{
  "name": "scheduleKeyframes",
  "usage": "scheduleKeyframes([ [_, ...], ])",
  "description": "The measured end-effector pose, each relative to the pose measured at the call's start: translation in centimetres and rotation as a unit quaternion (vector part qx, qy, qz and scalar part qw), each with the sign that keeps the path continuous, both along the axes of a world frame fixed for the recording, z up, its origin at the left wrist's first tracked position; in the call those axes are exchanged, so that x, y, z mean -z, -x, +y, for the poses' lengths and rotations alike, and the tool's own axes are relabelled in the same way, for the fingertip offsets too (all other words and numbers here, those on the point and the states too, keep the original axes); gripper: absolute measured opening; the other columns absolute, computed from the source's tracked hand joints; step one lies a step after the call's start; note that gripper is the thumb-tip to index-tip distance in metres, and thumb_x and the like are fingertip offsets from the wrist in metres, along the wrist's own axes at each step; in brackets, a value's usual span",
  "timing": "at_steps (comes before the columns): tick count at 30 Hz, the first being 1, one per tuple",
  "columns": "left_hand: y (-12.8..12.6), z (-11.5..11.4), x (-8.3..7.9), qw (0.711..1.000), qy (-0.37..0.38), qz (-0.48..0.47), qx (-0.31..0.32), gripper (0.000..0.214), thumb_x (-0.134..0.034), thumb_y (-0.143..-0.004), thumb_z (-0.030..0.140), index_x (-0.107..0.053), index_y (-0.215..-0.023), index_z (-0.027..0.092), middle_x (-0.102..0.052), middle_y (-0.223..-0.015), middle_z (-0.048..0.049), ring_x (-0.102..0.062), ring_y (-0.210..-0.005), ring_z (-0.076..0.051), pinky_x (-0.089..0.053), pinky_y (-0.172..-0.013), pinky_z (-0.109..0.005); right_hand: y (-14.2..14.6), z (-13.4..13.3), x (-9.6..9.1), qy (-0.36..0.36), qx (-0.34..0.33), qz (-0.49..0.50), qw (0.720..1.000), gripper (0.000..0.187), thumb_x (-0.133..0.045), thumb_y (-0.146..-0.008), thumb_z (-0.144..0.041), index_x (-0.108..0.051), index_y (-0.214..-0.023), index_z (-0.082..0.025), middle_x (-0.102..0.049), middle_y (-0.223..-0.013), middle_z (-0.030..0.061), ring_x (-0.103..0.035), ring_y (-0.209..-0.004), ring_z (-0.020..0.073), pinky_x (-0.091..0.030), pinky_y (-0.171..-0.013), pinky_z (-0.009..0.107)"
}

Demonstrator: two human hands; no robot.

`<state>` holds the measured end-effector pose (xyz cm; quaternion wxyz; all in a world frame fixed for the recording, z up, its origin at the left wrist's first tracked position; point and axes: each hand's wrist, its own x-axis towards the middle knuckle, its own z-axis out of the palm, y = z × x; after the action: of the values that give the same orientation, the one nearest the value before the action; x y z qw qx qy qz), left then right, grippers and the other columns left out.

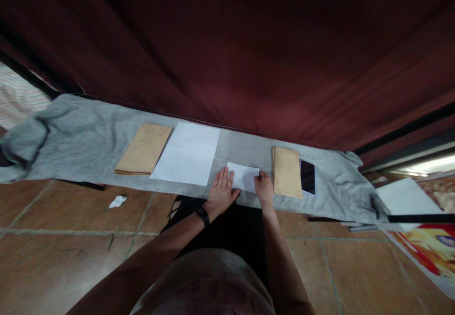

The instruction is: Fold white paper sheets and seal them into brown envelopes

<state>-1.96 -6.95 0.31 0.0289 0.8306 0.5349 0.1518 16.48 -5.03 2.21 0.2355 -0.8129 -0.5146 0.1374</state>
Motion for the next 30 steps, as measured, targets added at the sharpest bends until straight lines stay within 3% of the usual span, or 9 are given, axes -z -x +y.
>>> scheduleKeyframes([
  [7, -0.2, 0.1, 0.7, 1.0, -0.005, -0.022, -0.012, 0.075, -0.048, -0.095, 0.045, -0.027, -0.154, 0.004, -0.024, -0.16, -0.0245, -0.019, -0.151, -0.035, -0.02, -0.121, -0.056, 0.1, 0.8, -0.4, -0.024, 0.003, 0.005, 1.0, 0.028, -0.047, -0.094, -0.023, -0.062, -0.117, -0.016, -0.073, -0.101, 0.0091, -0.069, -0.091, 0.02, -0.049, -0.079, 0.028],
  [12, -0.6, -0.1, 0.8, 0.999, -0.012, -0.029, -0.03, 0.072, -0.046, -0.095, 0.042, -0.029, -0.153, 0.003, -0.026, -0.16, -0.0243, -0.021, -0.15, -0.035, -0.023, -0.12, -0.056, 0.8, 0.5, -0.8, -0.052, -0.004, -0.026, 0.998, 0.033, -0.044, -0.094, -0.018, -0.063, -0.121, -0.013, -0.068, -0.112, 0.0168, -0.065, -0.106, 0.0254, -0.048, -0.093, 0.038],
  [16, -0.5, 0.1, 0.4, 0.999, -0.015, -0.026, -0.03, 0.061, -0.04, -0.097, 0.035, -0.039, -0.148, 0.001, -0.033, -0.157, -0.0252, -0.024, -0.149, -0.035, -0.025, -0.12, -0.056, 3.0, -1.0, 0.0, -0.121, -0.115, -0.014, 0.986, 0.041, -0.039, -0.099, -0.023, -0.055, -0.136, -0.013, -0.06, -0.136, 0.0166, -0.054, -0.128, 0.0239, -0.043, -0.107, 0.04],
  [19, -0.2, 0.9, 0.1, 0.999, -0.02, -0.035, -0.007, 0.054, -0.031, -0.099, 0.026, -0.043, -0.146, 0.003, -0.039, -0.155, -0.0204, -0.028, -0.149, -0.03, -0.025, -0.121, -0.053, 4.8, -2.3, 0.7, -0.117, -0.215, -0.019, 0.969, 0.045, -0.034, -0.103, -0.028, -0.053, -0.141, -0.014, -0.054, -0.146, 0.0122, -0.045, -0.139, 0.0208, -0.033, -0.117, 0.041],
  [24, 0.0, 3.0, -0.1, 0.995, -0.006, -0.056, 0.081, 0.052, -0.024, -0.101, 0.024, -0.044, -0.147, 0.009, -0.045, -0.153, -0.0134, -0.034, -0.147, -0.021, -0.032, -0.12, -0.044, 5.7, -3.2, 1.1, -0.08, -0.218, -0.083, 0.969, 0.048, -0.033, -0.103, -0.024, -0.045, -0.149, -0.016, -0.044, -0.154, 0.0097, -0.036, -0.146, 0.0198, -0.024, -0.122, 0.042],
  [30, -1.2, 4.0, 0.2, 0.997, 0.005, -0.022, 0.079, 0.053, -0.025, -0.102, 0.03, -0.044, -0.147, 0.01, -0.045, -0.153, -0.014, -0.031, -0.148, -0.023, -0.029, -0.121, -0.047, 5.7, -2.8, 1.4, -0.065, -0.199, -0.132, 0.969, 0.053, -0.034, -0.101, -0.021, -0.035, -0.154, -0.016, -0.032, -0.16, 0.0076, -0.029, -0.149, 0.0208, -0.018, -0.123, 0.042],
])
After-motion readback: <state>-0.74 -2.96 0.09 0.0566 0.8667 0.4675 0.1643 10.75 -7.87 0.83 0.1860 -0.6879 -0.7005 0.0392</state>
